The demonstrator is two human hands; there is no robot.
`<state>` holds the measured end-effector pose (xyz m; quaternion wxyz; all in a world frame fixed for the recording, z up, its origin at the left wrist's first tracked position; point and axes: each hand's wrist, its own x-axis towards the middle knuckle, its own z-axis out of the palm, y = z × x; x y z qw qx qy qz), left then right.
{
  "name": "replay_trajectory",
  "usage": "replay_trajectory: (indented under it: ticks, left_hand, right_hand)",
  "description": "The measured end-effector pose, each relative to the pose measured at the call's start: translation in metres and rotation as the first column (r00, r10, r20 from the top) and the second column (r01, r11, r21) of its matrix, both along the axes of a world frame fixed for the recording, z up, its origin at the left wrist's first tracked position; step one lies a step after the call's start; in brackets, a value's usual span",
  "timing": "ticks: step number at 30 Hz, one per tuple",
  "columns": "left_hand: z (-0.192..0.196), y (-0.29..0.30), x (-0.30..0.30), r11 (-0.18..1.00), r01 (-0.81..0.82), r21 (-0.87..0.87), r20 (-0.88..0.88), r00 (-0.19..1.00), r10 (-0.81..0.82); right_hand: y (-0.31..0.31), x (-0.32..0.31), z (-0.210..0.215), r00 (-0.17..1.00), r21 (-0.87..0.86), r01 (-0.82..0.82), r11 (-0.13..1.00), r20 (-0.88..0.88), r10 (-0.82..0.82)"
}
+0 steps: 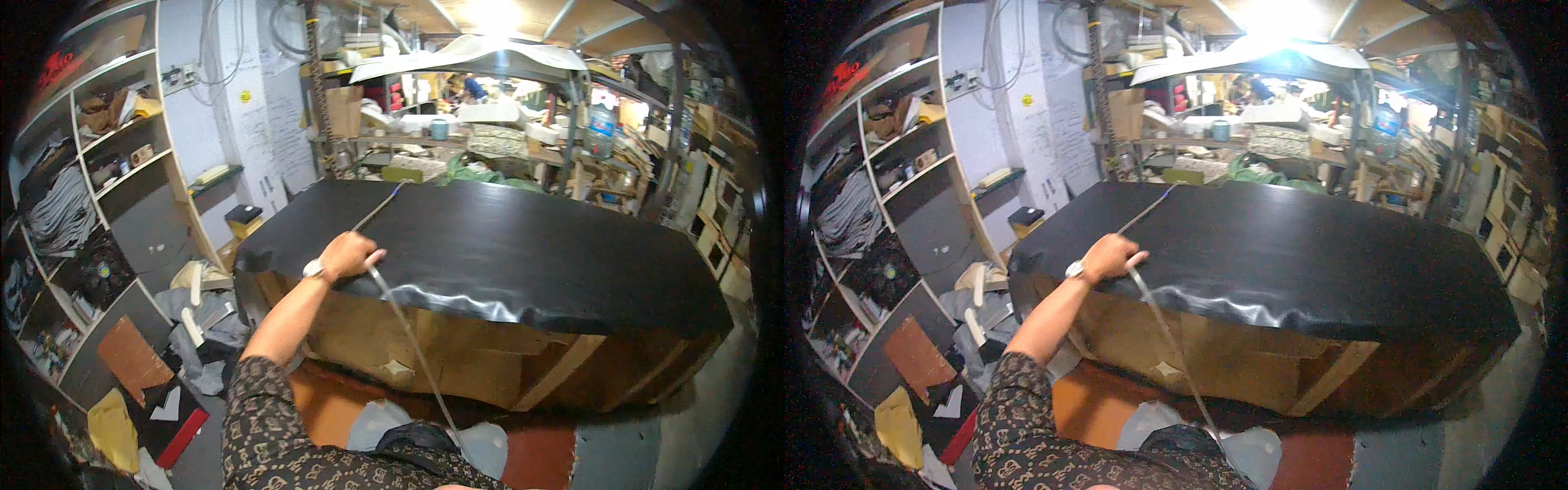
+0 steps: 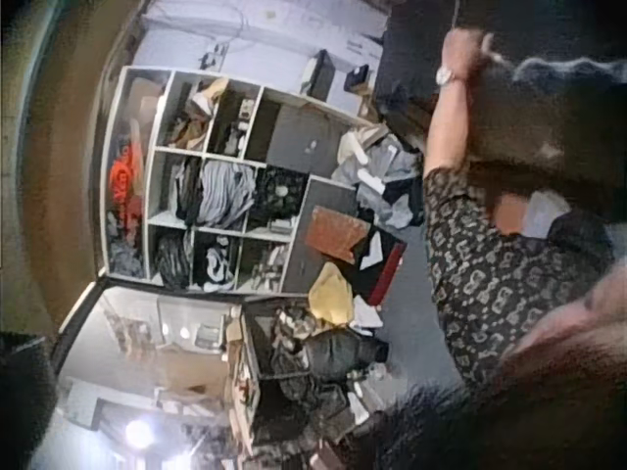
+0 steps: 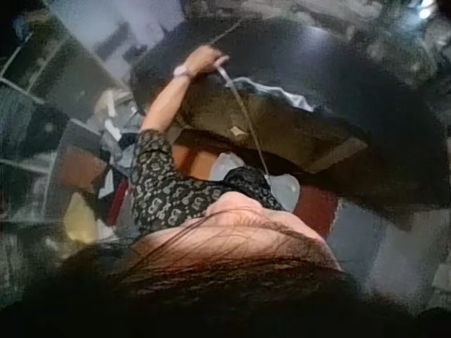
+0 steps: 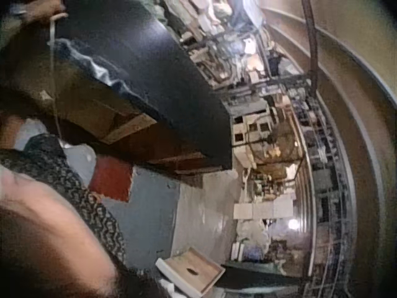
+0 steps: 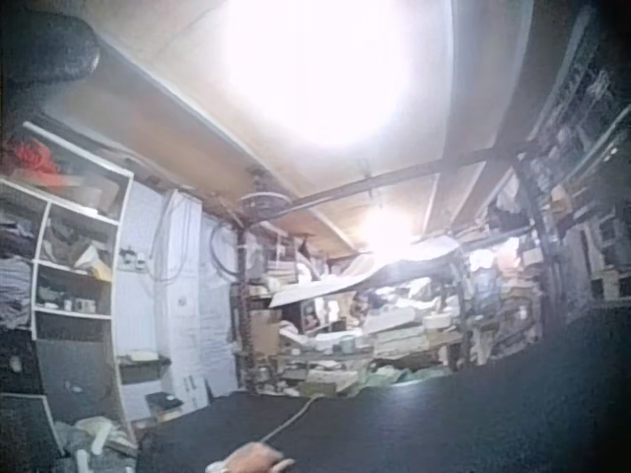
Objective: The person stretches and staples black upholstery fabric onto a wooden furniture frame using a pneumatic staple gun. They smooth the fabric, fold edges, and secure it along the perimeter, then flip the piece to reveal a diamond-quilted pattern.
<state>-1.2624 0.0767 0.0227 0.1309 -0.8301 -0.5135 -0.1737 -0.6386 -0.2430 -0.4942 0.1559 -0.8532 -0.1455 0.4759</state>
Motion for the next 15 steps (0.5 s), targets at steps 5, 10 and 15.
replay_trajectory:
  ticks: [5, 10, 15]
  left_hand:
    - [-0.030, -0.149, -0.070, 0.951, -0.087, 0.298, 0.290, 0.957, -0.003]
    - [-0.061, -0.272, -0.104, 0.802, -0.485, 0.349, 0.510, 0.816, 0.272]
    - [-0.118, -0.277, -0.090, 0.909, -0.415, -0.036, 0.429, 0.815, 0.390]
  right_hand:
    - [0.015, 0.024, -0.012, 0.994, -0.015, 0.058, 0.998, 0.093, -0.057]
    - [0.019, 0.081, -0.004, 0.901, 0.117, 0.231, 0.966, 0.348, -0.258]
    - [0.087, 0.104, 0.142, 0.593, 0.776, 0.064, 0.628, 0.476, -0.649]
